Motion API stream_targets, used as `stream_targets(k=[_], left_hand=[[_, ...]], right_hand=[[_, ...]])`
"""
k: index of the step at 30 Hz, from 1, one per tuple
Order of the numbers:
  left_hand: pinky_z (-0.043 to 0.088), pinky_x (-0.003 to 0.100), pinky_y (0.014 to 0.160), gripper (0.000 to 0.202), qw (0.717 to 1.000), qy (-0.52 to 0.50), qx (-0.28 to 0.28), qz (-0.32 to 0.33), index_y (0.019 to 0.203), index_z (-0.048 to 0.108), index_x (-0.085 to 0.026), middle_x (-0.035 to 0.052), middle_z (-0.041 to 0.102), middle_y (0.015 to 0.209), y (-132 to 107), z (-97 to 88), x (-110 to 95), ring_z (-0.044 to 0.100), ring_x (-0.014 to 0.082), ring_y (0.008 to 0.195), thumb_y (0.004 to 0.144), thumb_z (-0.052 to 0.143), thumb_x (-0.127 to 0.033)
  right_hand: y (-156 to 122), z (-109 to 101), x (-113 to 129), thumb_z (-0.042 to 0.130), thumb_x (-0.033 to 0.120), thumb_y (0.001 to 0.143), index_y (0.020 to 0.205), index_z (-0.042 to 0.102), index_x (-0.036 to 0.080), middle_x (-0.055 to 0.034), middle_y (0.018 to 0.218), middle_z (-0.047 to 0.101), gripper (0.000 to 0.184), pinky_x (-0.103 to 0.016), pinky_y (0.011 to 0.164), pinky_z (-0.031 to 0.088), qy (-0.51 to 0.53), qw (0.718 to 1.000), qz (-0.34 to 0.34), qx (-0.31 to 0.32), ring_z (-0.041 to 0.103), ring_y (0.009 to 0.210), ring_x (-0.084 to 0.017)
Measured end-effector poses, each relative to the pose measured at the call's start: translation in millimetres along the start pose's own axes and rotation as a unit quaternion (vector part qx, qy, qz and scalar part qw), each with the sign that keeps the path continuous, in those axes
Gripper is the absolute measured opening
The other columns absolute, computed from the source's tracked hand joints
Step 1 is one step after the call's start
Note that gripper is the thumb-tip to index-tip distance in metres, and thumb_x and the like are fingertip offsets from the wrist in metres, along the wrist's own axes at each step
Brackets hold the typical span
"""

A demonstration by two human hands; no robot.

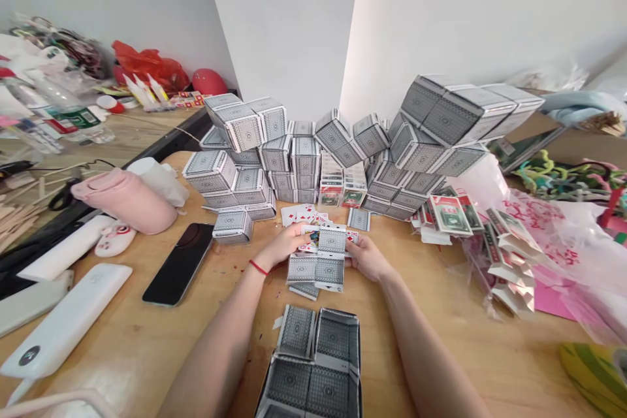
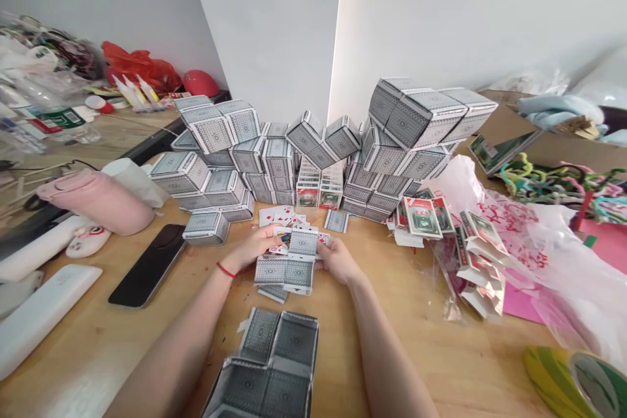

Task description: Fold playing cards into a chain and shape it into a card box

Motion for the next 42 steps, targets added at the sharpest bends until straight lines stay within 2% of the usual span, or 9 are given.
stream_targets(k=[7,12,17,20,23,28,33,37,42], left_hand=[[0.039,0.022,0.06,0.024,0.998,0.057,0.019,0.007,0.093,0.057,-0.012,0.0024,0.062,0.078,0,2.0,-1,0.051,0.0114,0.067,0.074,0.055,-0.026],[0.036,0.02,0.054,0.028,0.996,0.08,0.041,0.016,0.091,0.057,-0.009,0.0032,0.06,0.076,3,2.1,2,0.049,0.01,0.062,0.075,0.055,-0.033],[0.037,0.02,0.054,0.034,0.997,0.054,0.055,0.011,0.092,0.059,-0.01,0.0039,0.06,0.077,3,5.1,1,0.049,0.0099,0.062,0.072,0.059,-0.037],[0.039,0.02,0.055,0.037,0.997,0.044,0.058,0.009,0.094,0.058,-0.01,0.0042,0.06,0.077,2,5.9,-1,0.051,0.0108,0.064,0.072,0.058,-0.041],[0.036,0.019,0.051,0.04,0.997,0.053,0.063,-0.004,0.092,0.058,-0.01,0.0026,0.058,0.073,2,6.4,-1,0.047,0.0086,0.058,0.072,0.056,-0.045],[0.033,0.018,0.047,0.035,0.994,0.107,0.034,-0.002,0.077,0.057,-0.01,-0.0006,0.052,0.064,5,6.7,0,0.041,0.0076,0.053,0.071,0.056,-0.044],[0.032,0.018,0.046,0.025,0.987,0.159,-0.001,0.018,0.074,0.056,-0.011,-0.0015,0.05,0.062,5,3.1,1,0.041,0.0079,0.054,0.072,0.055,-0.036],[0.033,0.018,0.046,0.015,0.991,0.129,-0.014,0.019,0.075,0.056,-0.011,-0.0011,0.052,0.064,3,-1.9,1,0.043,0.0078,0.054,0.068,0.056,-0.025],[0.026,0.018,0.043,0.013,0.994,0.103,-0.039,0.013,0.062,0.051,-0.012,-0.0048,0.043,0.051,6,-4.0,5,0.037,0.0056,0.045,0.064,0.058,-0.023]], right_hand=[[3,1,-2,0.062,0.047,0.07,0.083,0.062,0.019,-0.0031,0.073,0.067,0.031,-0.027,0.056,0.047,-0.019,0.999,-0.016,-0.021,0.061,0.065,-0.017],[5,-1,-4,0.06,0.048,0.07,0.071,0.058,0.017,0.0015,0.056,0.059,0.031,-0.019,0.041,0.034,-0.075,0.995,-0.03,-0.066,0.046,0.044,-0.008],[5,1,-5,0.057,0.048,0.071,0.072,0.056,0.018,0.0009,0.06,0.058,0.031,-0.021,0.045,0.035,-0.079,0.995,-0.027,-0.056,0.045,0.047,-0.009],[4,2,-4,0.057,0.047,0.072,0.067,0.054,0.018,0.0029,0.052,0.052,0.029,-0.021,0.042,0.031,-0.094,0.993,-0.032,-0.069,0.039,0.042,-0.008],[4,2,-3,0.057,0.045,0.072,0.067,0.054,0.019,0.0042,0.049,0.049,0.028,-0.021,0.04,0.029,-0.101,0.991,-0.036,-0.077,0.035,0.04,-0.007],[6,1,-6,0.057,0.046,0.073,0.078,0.058,0.019,0.0017,0.06,0.059,0.027,-0.023,0.047,0.036,-0.087,0.993,-0.038,-0.072,0.048,0.049,-0.011],[7,-2,-3,0.061,0.045,0.07,0.088,0.058,0.019,-0.0018,0.075,0.066,0.032,-0.026,0.055,0.042,-0.056,0.995,-0.048,-0.073,0.058,0.065,-0.017],[5,-3,2,0.063,0.045,0.068,0.093,0.057,0.02,-0.0029,0.08,0.067,0.036,-0.026,0.053,0.043,-0.041,0.995,-0.034,-0.082,0.061,0.067,-0.018],[4,-1,3,0.063,0.046,0.067,0.096,0.057,0.021,-0.0041,0.085,0.068,0.038,-0.028,0.056,0.046,-0.04,0.994,-0.037,-0.09,0.062,0.072,-0.02]])
Point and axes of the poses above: each hand's wrist, its own y-axis towards the middle knuckle, its own z-axis out of the palm, x = y × z, the point moved 2 cm from there along y, towards the middle knuckle
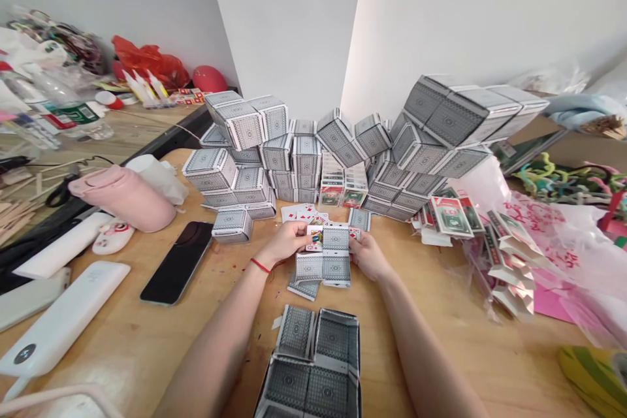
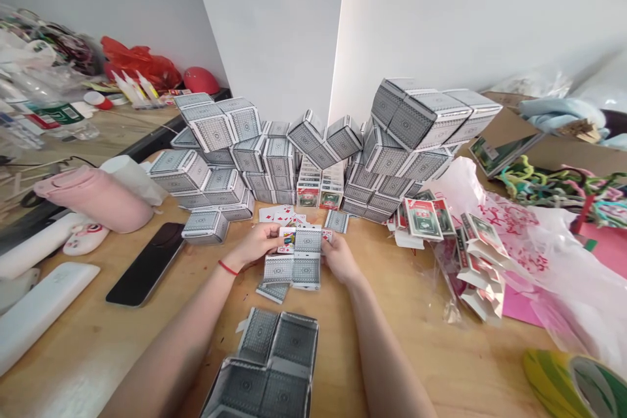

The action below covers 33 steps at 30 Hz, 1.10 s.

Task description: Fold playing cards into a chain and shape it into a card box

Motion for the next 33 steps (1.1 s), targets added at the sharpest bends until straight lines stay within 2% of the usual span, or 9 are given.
stream_targets(k=[7,13,18,24,30,33], left_hand=[[0.027,0.019,0.045,0.019,1.0,-0.022,-0.01,-0.001,0.056,0.047,-0.014,-0.0055,0.043,0.05,1,2.5,-1,0.037,0.006,0.047,0.062,0.061,-0.025],[0.024,0.018,0.044,0.019,1.0,-0.02,0.001,-0.006,0.058,0.046,-0.013,-0.0038,0.047,0.051,3,4.5,5,0.04,0.0065,0.047,0.062,0.06,-0.025],[0.024,0.018,0.043,0.021,1.0,-0.024,0.003,-0.007,0.058,0.047,-0.013,-0.004,0.047,0.05,3,6.7,1,0.039,0.006,0.046,0.062,0.061,-0.028],[0.02,0.018,0.041,0.025,1.0,-0.01,0.016,0.002,0.054,0.044,-0.014,-0.0061,0.041,0.044,3,6.4,0,0.032,0.0043,0.041,0.063,0.061,-0.03],[0.019,0.017,0.04,0.027,0.999,-0.022,0.026,0.0,0.058,0.043,-0.014,-0.0071,0.039,0.044,5,7.3,3,0.033,0.0038,0.04,0.065,0.061,-0.033],[0.019,0.016,0.039,0.025,0.999,-0.044,0.031,-0.006,0.064,0.043,-0.015,-0.0079,0.041,0.045,5,9.0,4,0.032,0.0031,0.038,0.065,0.061,-0.032]], right_hand=[[3,-2,-8,0.059,0.044,0.071,0.102,0.057,0.022,-0.0039,0.088,0.068,0.038,-0.033,0.065,0.049,-0.004,1.0,-0.009,0.012,0.062,0.078,-0.022],[2,1,-5,0.057,0.043,0.074,0.099,0.059,0.021,-0.0037,0.086,0.068,0.034,-0.034,0.07,0.048,-0.018,0.999,-0.032,0.033,0.061,0.083,-0.022],[0,6,-1,0.057,0.044,0.073,0.097,0.06,0.022,-0.0034,0.088,0.068,0.033,-0.032,0.068,0.048,-0.024,0.999,-0.028,0.028,0.062,0.081,-0.021],[0,6,-3,0.057,0.046,0.073,0.099,0.058,0.022,-0.0029,0.083,0.068,0.035,-0.032,0.061,0.048,-0.025,0.999,0.009,0.023,0.062,0.072,-0.021],[1,8,-2,0.055,0.044,0.074,0.096,0.058,0.022,-0.002,0.086,0.067,0.031,-0.033,0.068,0.048,-0.025,0.999,-0.015,0.043,0.061,0.077,-0.02],[1,8,-2,0.056,0.043,0.075,0.095,0.059,0.022,-0.0017,0.086,0.067,0.029,-0.032,0.07,0.047,-0.031,0.999,-0.027,0.031,0.061,0.078,-0.019]])
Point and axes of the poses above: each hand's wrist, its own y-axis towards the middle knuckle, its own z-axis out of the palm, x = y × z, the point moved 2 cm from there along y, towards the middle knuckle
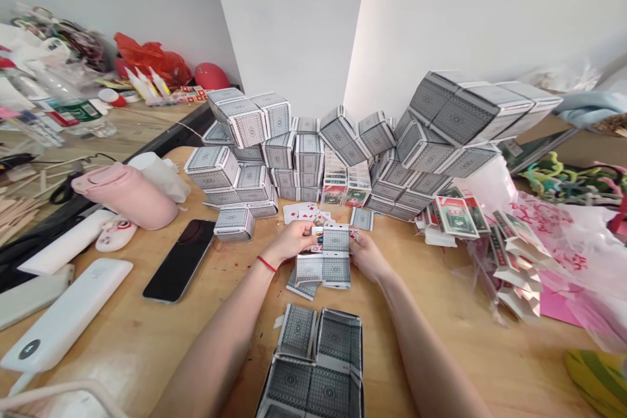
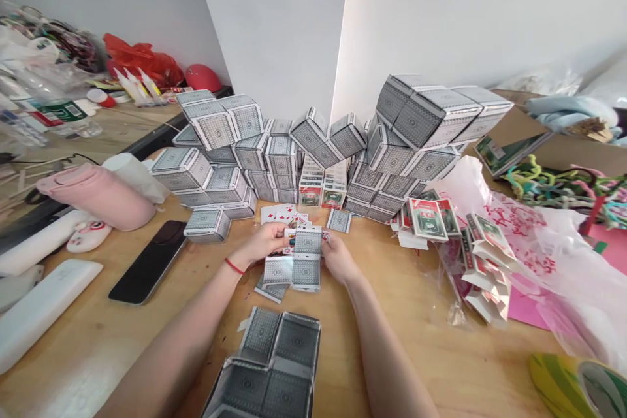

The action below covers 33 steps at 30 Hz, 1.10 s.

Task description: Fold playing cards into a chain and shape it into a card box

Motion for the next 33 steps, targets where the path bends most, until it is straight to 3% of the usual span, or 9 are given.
stream_targets(k=[6,14,20,27,33], left_hand=[[0.02,0.016,0.037,0.032,1.0,-0.01,-0.008,-0.008,0.087,0.046,-0.014,-0.01,0.041,0.045,1,0.3,1,0.032,0.0033,0.035,0.064,0.064,-0.027],[0.02,0.018,0.037,0.014,0.999,0.008,0.019,-0.037,0.069,0.05,-0.013,-0.0064,0.044,0.045,-4,-1.3,-6,0.035,0.0045,0.037,0.066,0.059,-0.023],[0.02,0.018,0.038,0.008,0.999,-0.003,-0.033,-0.033,0.067,0.05,-0.013,-0.0065,0.046,0.045,-6,-0.9,-11,0.034,0.004,0.037,0.065,0.057,-0.018],[0.027,0.018,0.041,0.014,0.998,0.009,-0.055,-0.005,0.063,0.051,-0.013,-0.0058,0.046,0.048,-3,1.6,-6,0.039,0.0057,0.041,0.064,0.061,-0.023],[0.037,0.02,0.051,0.019,0.998,-0.037,-0.051,0.01,0.066,0.055,-0.012,-0.0014,0.056,0.062,-5,2.7,-5,0.049,0.0091,0.055,0.063,0.064,-0.028]], right_hand=[[-1,-2,0,0.055,0.044,0.074,0.09,0.06,0.02,-0.0016,0.08,0.067,0.03,-0.029,0.062,0.046,-0.026,1.0,0.017,-0.005,0.06,0.069,-0.017],[1,-3,-1,0.066,0.041,0.064,0.082,0.059,0.02,-0.0027,0.076,0.068,0.028,-0.032,0.061,0.048,0.067,0.996,0.033,-0.04,0.063,0.068,-0.021],[0,-4,6,0.069,0.039,0.063,0.08,0.06,0.018,-0.0062,0.076,0.068,0.028,-0.034,0.059,0.05,0.125,0.99,0.04,-0.044,0.064,0.067,-0.022],[1,-4,4,0.071,0.037,0.062,0.08,0.061,0.017,-0.0045,0.077,0.068,0.029,-0.033,0.07,0.048,0.026,0.992,-0.041,-0.113,0.062,0.07,-0.02],[2,-4,2,0.072,0.041,0.058,0.078,0.06,0.016,-0.004,0.071,0.067,0.034,-0.031,0.062,0.048,0.028,0.988,-0.038,-0.145,0.061,0.064,-0.02]])
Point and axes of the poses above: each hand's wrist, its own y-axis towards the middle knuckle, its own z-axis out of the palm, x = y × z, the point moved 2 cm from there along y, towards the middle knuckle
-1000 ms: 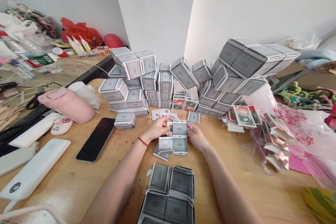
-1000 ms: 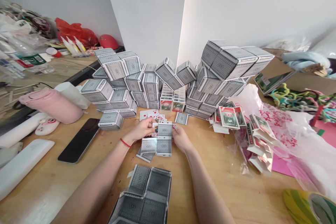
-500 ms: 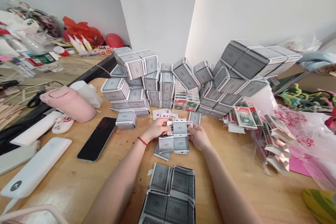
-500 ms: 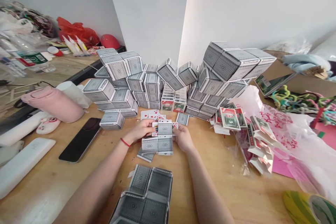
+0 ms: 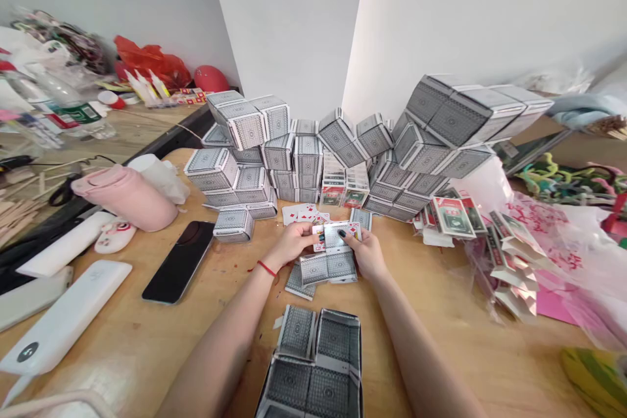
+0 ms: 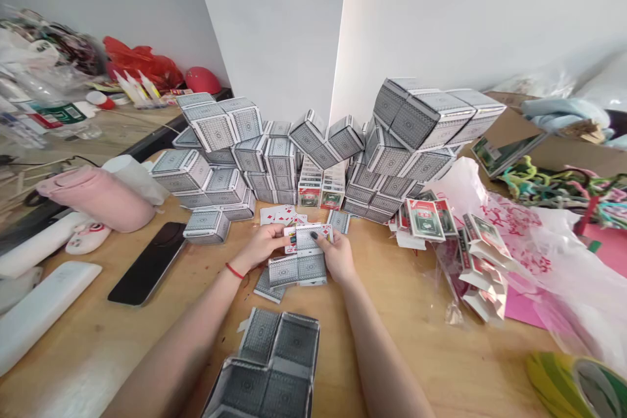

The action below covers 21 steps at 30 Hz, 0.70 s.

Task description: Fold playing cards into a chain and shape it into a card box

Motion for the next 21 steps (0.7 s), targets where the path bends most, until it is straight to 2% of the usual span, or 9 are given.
stream_targets(k=[8,13,16,21], left_hand=[[0.039,0.019,0.053,0.022,0.999,-0.051,0.016,0.005,0.074,0.06,-0.011,0.0008,0.061,0.068,1,6.4,4,0.052,0.0097,0.058,0.063,0.067,-0.029],[0.044,0.026,0.071,0.02,0.993,-0.112,0.003,0.018,0.078,0.065,-0.013,0.0035,0.066,0.074,-2,7.0,0,0.058,0.0146,0.072,0.065,0.065,-0.029],[0.044,0.031,0.078,0.024,0.983,-0.182,0.034,-0.003,0.083,0.066,-0.013,0.0062,0.067,0.083,-4,7.5,-1,0.06,0.0165,0.078,0.065,0.067,-0.028],[0.047,0.028,0.071,0.029,0.973,-0.227,0.024,-0.027,0.083,0.063,-0.013,0.0044,0.065,0.08,-3,8.9,1,0.059,0.0135,0.071,0.058,0.073,-0.021]], right_hand=[[3,-1,-6,0.073,0.036,0.057,0.075,0.063,0.015,-0.001,0.063,0.065,0.03,-0.026,0.052,0.044,0.036,0.997,0.004,-0.066,0.057,0.053,-0.016],[5,-12,-2,0.074,0.036,0.056,0.075,0.063,0.016,-0.0005,0.065,0.066,0.029,-0.026,0.054,0.044,0.055,0.991,-0.01,-0.122,0.058,0.055,-0.015],[4,-10,1,0.073,0.035,0.059,0.077,0.062,0.017,-0.0007,0.068,0.067,0.028,-0.026,0.058,0.045,0.07,0.993,-0.02,-0.094,0.059,0.059,-0.015],[-1,3,4,0.073,0.033,0.058,0.08,0.061,0.018,-0.0005,0.071,0.067,0.03,-0.027,0.059,0.045,0.076,0.996,-0.028,-0.049,0.058,0.06,-0.015]])
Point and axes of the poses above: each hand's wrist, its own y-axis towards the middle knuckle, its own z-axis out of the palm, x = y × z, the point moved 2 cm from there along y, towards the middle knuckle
